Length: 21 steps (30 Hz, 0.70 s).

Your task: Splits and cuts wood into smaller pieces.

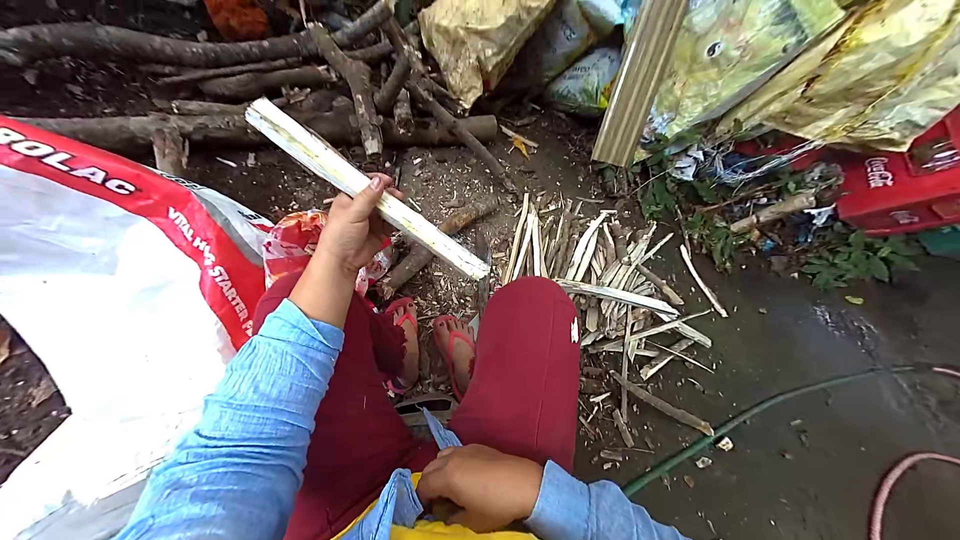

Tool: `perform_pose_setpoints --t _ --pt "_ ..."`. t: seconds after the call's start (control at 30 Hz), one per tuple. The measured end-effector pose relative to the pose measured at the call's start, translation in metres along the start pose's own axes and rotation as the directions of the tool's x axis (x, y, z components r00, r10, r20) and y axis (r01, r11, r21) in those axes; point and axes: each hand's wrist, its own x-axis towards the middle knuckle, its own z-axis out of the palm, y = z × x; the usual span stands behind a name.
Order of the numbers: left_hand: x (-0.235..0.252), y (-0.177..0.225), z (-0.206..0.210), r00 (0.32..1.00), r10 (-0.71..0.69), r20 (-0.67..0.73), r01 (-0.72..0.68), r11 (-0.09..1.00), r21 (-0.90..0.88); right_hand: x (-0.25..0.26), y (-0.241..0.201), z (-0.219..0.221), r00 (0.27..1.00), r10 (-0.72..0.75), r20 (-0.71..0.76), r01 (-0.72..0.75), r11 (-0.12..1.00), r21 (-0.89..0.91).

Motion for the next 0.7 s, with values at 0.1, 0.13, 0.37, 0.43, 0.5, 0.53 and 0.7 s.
perform_pose_setpoints --t 0.1,0.13,0.37,0.43,0.5,0.53,0.7 --pt "-0.001 0.000 -0.002 1.000 0.005 -0.015 -0.005 0.998 0.055 0.014 -0.017 -0.002 0.976 0.195 0.093 -0.181 0.973 -0.144" --pt "0.000 0.000 -0.004 1.000 0.009 -0.021 -0.008 0.998 0.064 0.018 -0.020 -0.004 0.965 0.234 0.114 -0.213 0.962 -0.173" --pt "0.006 -0.005 -0.023 0.991 -0.016 -0.131 0.041 0.980 0.195 0.022 -0.014 -0.016 0.974 0.212 0.080 -0.184 0.947 -0.264" --pt "0.013 -0.010 -0.024 0.984 -0.052 -0.169 0.102 0.947 0.306 0.013 -0.008 -0.023 0.997 0.072 -0.026 -0.076 0.969 -0.236" --pt "0.020 -0.015 -0.019 0.973 -0.132 -0.190 0.200 0.892 0.405 -0.006 -0.005 -0.042 0.967 -0.103 -0.233 0.055 0.977 -0.205" --pt "0.024 -0.017 -0.016 0.966 -0.176 -0.190 0.244 0.863 0.442 -0.019 -0.004 -0.056 0.906 -0.205 -0.370 0.140 0.971 -0.195" --pt "0.049 -0.044 0.000 0.933 -0.314 -0.178 0.360 0.771 0.525 -0.086 -0.001 -0.123 0.243 -0.355 -0.903 0.142 0.934 -0.329"
